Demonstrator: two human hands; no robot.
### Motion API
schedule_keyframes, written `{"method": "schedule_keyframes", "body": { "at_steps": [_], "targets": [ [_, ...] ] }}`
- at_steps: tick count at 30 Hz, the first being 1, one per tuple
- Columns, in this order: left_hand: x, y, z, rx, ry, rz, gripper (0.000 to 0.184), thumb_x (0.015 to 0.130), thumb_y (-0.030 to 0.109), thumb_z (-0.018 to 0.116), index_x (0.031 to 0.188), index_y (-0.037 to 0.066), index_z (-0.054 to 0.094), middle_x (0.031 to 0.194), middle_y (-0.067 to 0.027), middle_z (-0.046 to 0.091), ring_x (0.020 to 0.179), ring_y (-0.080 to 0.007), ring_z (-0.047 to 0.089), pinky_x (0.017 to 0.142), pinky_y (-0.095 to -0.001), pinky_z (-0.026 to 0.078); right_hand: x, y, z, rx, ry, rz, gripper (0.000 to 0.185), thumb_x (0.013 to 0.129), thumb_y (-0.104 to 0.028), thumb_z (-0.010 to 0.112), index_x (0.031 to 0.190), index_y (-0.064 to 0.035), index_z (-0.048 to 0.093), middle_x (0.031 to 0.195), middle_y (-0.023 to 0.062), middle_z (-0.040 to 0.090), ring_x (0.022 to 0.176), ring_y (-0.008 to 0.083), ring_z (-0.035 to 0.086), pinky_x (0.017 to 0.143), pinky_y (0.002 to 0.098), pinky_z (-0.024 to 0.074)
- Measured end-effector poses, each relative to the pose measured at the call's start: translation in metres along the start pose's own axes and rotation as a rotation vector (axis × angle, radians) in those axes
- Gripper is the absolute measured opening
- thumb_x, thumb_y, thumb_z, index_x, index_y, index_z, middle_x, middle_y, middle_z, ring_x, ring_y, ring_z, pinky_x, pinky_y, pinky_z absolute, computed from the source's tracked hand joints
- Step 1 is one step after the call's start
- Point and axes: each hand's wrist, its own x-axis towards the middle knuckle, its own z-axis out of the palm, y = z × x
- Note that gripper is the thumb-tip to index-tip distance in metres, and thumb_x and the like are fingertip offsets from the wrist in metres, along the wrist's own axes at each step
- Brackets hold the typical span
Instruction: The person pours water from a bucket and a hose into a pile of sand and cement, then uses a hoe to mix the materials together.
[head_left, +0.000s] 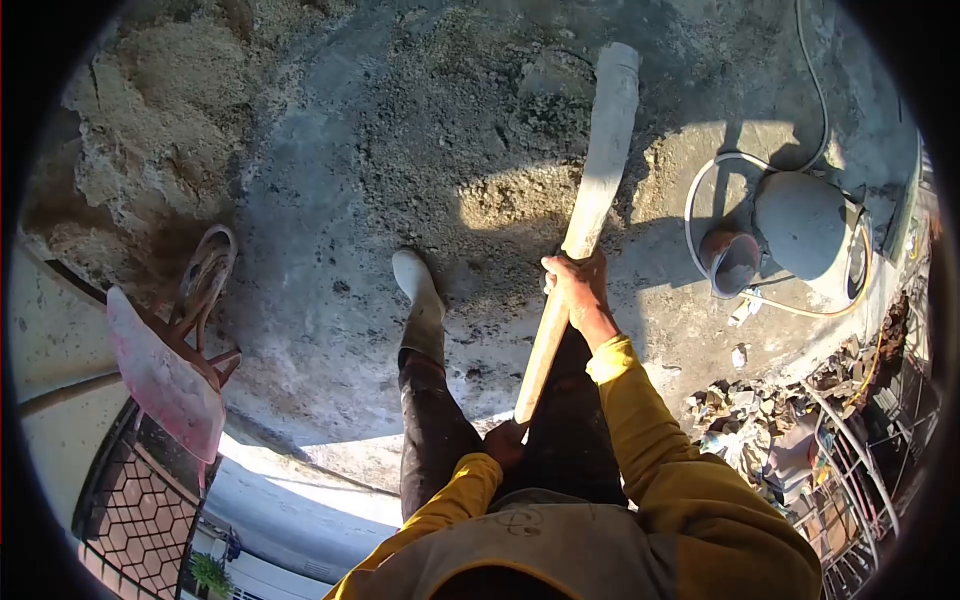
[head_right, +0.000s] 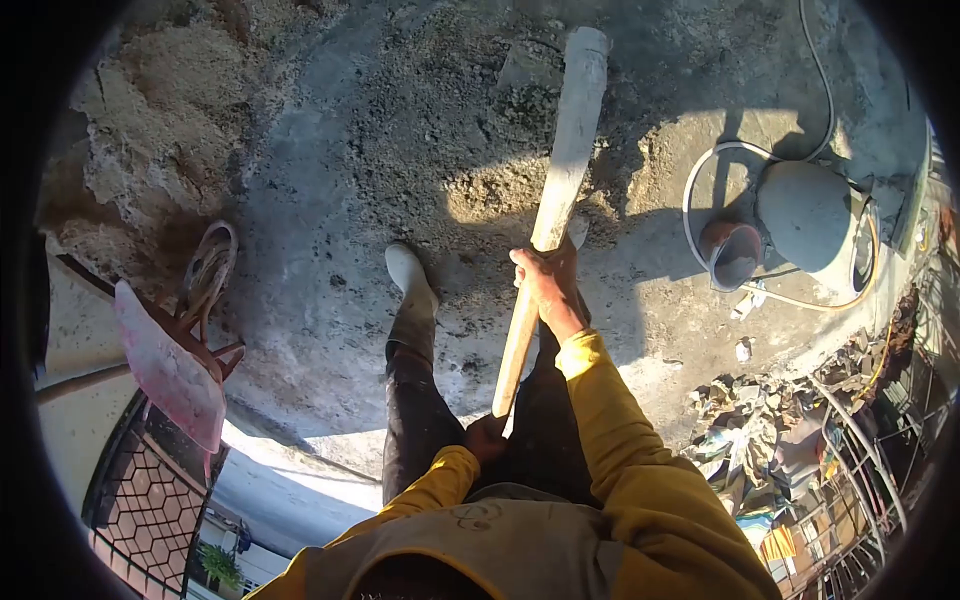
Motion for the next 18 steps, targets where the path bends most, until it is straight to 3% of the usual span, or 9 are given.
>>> {"method": "schedule_keyframes", "body": {
  "at_steps": [2, 5, 7, 10, 11, 12, 13, 16, 18],
  "targets": [
    [0.000, 0.027, -0.009, -0.050, 0.021, 0.009, 0.031, 0.071, 0.017, 0.060, 0.100, 0.007, 0.063, 0.093, -0.0189, 0.066, 0.091, -0.0345, 0.063, 0.080, -0.0423, 0.049, -0.018, -0.050, 0.015, 0.080, -0.056, -0.164, 0.022, 0.076, 0.000, 0.068, 0.079, -0.0074, 0.047, 0.062, 0.0022, 0.052, 0.046, 0.0132, 0.052, 0.041, 0.0275, 0.0449],
    [0.030, 0.071, -0.023, -0.014, 0.165, 0.280, 0.033, 0.072, 0.021, 0.061, 0.101, 0.005, 0.062, 0.085, -0.0184, 0.066, 0.080, -0.0365, 0.064, 0.070, -0.0419, 0.051, 0.018, -0.117, 0.038, 0.025, -0.153, -0.337, 0.019, 0.076, -0.005, 0.070, 0.073, -0.0057, 0.051, 0.057, 0.0020, 0.052, 0.044, 0.0124, 0.052, 0.042, 0.0272, 0.0442],
    [0.043, 0.124, -0.040, -0.038, 0.195, 0.245, 0.035, 0.070, 0.024, 0.065, 0.098, 0.003, 0.060, 0.086, -0.0213, 0.064, 0.083, -0.0377, 0.063, 0.070, -0.0427, 0.050, 0.059, -0.151, 0.056, -0.122, -0.141, -0.303, 0.017, 0.077, -0.010, 0.069, 0.072, -0.0047, 0.053, 0.056, 0.0026, 0.052, 0.045, 0.0127, 0.053, 0.042, 0.0281, 0.0439],
    [0.061, 0.115, -0.014, 0.038, 0.180, 0.259, 0.039, 0.070, 0.026, 0.066, 0.098, 0.000, 0.058, 0.089, -0.0231, 0.063, 0.084, -0.0394, 0.062, 0.071, -0.0432, 0.050, 0.128, -0.099, 0.054, -0.313, -0.209, -0.205, 0.015, 0.079, -0.014, 0.064, 0.072, -0.0055, 0.053, 0.057, 0.0029, 0.053, 0.046, 0.0129, 0.053, 0.045, 0.0275, 0.0450],
    [0.049, 0.102, 0.013, -0.246, 0.201, 0.201, 0.028, 0.070, 0.022, 0.070, 0.075, 0.002, 0.051, 0.064, -0.0094, 0.051, 0.058, -0.0205, 0.050, 0.057, -0.0373, 0.044, 0.148, -0.038, 0.040, -0.286, -0.214, -0.058, 0.015, 0.079, -0.014, 0.064, 0.072, -0.0059, 0.053, 0.057, 0.0028, 0.053, 0.046, 0.0129, 0.053, 0.044, 0.0278, 0.0449],
    [0.047, 0.063, 0.059, -0.251, 0.209, -0.036, 0.024, 0.070, 0.019, 0.068, 0.073, 0.004, 0.050, 0.063, -0.0066, 0.050, 0.059, -0.0170, 0.050, 0.056, -0.0366, 0.043, 0.154, 0.015, 0.023, -0.264, -0.210, 0.093, 0.014, 0.079, -0.013, 0.064, 0.072, -0.0064, 0.054, 0.057, 0.0028, 0.053, 0.046, 0.0129, 0.052, 0.044, 0.0281, 0.0448],
    [0.021, 0.079, 0.060, -0.380, 0.163, -0.035, 0.022, 0.070, 0.017, 0.067, 0.071, 0.005, 0.049, 0.062, -0.0043, 0.049, 0.059, -0.0146, 0.049, 0.056, -0.0361, 0.043, 0.122, 0.031, 0.014, -0.256, -0.142, 0.035, 0.013, 0.075, -0.008, 0.064, 0.069, -0.0044, 0.053, 0.053, 0.0027, 0.052, 0.041, 0.0128, 0.051, 0.037, 0.0281, 0.0420],
    [-0.007, 0.012, 0.114, -0.255, 0.082, -0.028, 0.026, 0.068, 0.017, 0.066, 0.088, 0.002, 0.058, 0.073, -0.0123, 0.060, 0.070, -0.0215, 0.060, 0.067, -0.0368, 0.048, 0.066, 0.059, -0.013, -0.226, -0.109, 0.165, 0.019, 0.076, -0.006, 0.067, 0.070, -0.0050, 0.049, 0.054, 0.0009, 0.049, 0.040, 0.0115, 0.049, 0.036, 0.0270, 0.0416],
    [-0.023, 0.017, 0.120, -0.321, 0.069, 0.001, 0.027, 0.069, 0.017, 0.065, 0.091, 0.002, 0.060, 0.079, -0.0143, 0.063, 0.076, -0.0255, 0.064, 0.071, -0.0377, 0.050, 0.022, 0.033, -0.017, -0.269, -0.139, 0.085, 0.022, 0.076, -0.008, 0.067, 0.087, -0.0040, 0.049, 0.059, 0.0022, 0.052, 0.044, 0.0114, 0.051, 0.038, 0.0254, 0.0434]
  ]
}}
